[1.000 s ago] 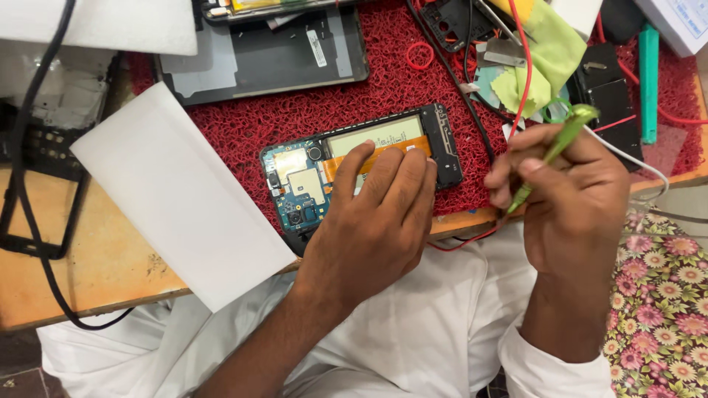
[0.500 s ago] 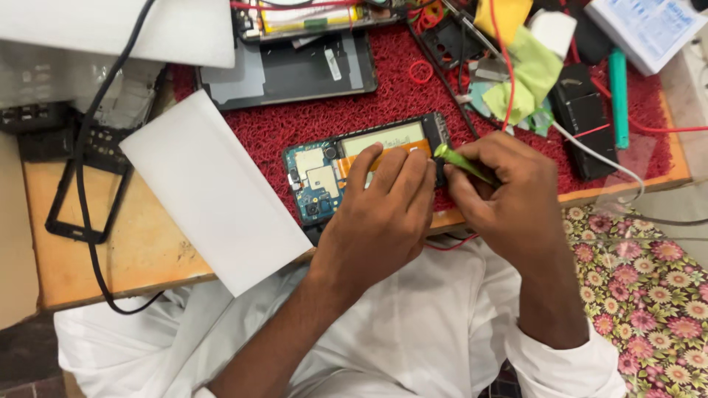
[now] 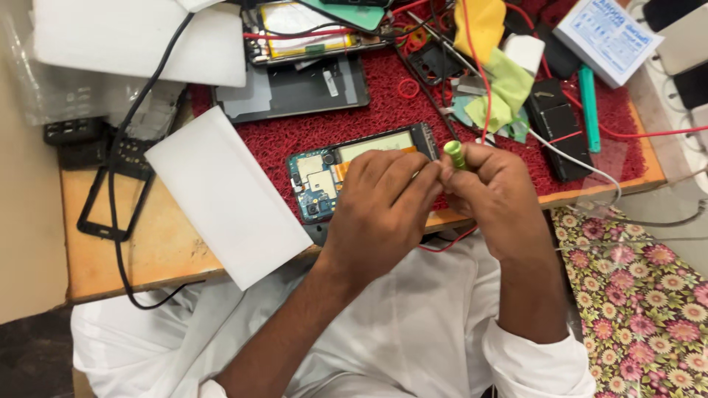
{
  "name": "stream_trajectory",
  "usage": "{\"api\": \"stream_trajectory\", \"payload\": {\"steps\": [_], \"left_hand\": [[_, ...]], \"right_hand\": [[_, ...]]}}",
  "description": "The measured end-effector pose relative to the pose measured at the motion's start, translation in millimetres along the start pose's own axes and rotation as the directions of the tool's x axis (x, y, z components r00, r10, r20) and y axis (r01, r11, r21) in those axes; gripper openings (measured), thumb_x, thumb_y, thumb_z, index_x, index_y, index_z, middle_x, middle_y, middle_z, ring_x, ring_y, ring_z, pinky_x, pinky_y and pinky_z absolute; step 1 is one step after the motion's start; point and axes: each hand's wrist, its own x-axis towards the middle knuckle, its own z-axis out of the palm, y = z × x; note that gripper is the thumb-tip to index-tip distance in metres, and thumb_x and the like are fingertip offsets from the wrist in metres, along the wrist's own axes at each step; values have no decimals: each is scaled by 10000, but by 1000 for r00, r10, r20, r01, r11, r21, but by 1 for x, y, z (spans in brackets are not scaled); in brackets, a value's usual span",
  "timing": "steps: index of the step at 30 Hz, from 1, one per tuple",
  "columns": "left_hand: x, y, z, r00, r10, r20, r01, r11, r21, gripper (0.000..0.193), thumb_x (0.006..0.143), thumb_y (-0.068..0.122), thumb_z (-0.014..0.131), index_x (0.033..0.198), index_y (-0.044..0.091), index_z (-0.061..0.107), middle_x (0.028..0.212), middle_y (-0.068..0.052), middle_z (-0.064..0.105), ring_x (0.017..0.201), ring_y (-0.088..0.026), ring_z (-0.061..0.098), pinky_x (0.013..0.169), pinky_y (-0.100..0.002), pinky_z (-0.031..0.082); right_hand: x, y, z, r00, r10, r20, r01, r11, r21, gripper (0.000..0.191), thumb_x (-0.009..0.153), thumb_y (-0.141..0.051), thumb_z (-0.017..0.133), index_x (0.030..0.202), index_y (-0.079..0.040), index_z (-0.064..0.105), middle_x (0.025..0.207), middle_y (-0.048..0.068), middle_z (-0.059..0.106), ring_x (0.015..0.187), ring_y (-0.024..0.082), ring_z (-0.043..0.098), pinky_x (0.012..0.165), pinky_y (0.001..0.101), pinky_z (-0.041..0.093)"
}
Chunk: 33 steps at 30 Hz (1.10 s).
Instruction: The person uses a green screwdriver to remove screws from the frame of a disassembled mobile phone. They hold the phone steady with one hand while unscrewing multiple screws along the edges, then place the screwdriver down.
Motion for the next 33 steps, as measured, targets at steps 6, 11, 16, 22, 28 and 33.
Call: {"api": "stream_trajectory", "payload": {"steps": [6,11,16,22,28,33], "left_hand": [[4,-7,1,997,54,-50,-59,994,-95,173,944,27,762,1100,0,692,1070,-90,661,1001,-281,661,901,-411,553],[10,-12,3,991,-130,-31,119,960,-252,132,951,50,774,1050,7,699,1020,-101,701,946,-272,691,856,-390,571],[16,-12,-3,958,-280,-67,246,916,-317,117,946,81,795,1011,23,716,1008,-94,731,930,-243,721,835,-355,589],[15,-10,-26,958,-262,-121,213,924,-317,122,946,62,806,1008,22,709,1017,-84,729,940,-208,731,845,-328,602],[15,-8,-34,955,-284,-86,250,926,-285,124,951,46,799,1004,14,691,1018,-102,719,929,-223,738,835,-338,607],[10,-1,-28,992,-130,1,127,968,-217,173,938,60,799,1043,15,670,1054,-121,687,982,-292,705,862,-383,587]], "right_hand": [[6,-5,-11,985,58,160,-67,996,55,78,988,-74,633,985,-2,664,730,-44,565,556,14,412,498,185,318],[6,-17,-7,992,71,103,-86,985,147,148,972,-111,639,1033,7,703,749,-9,615,552,33,448,495,185,355],[2,-39,-17,922,-299,-246,254,947,-198,116,1028,-111,688,1058,-3,717,787,0,613,595,40,484,521,197,384],[-12,-61,-34,866,-446,-226,412,893,-182,118,1052,-88,771,1027,16,722,772,36,631,611,61,504,534,207,354],[3,-73,-18,863,-492,-114,366,765,-529,159,1028,-110,745,1138,2,721,958,16,684,835,62,613,745,218,506],[-9,-36,-4,984,-150,95,172,937,-304,133,945,-87,734,1038,9,736,921,31,737,818,65,674,728,251,568]]}}
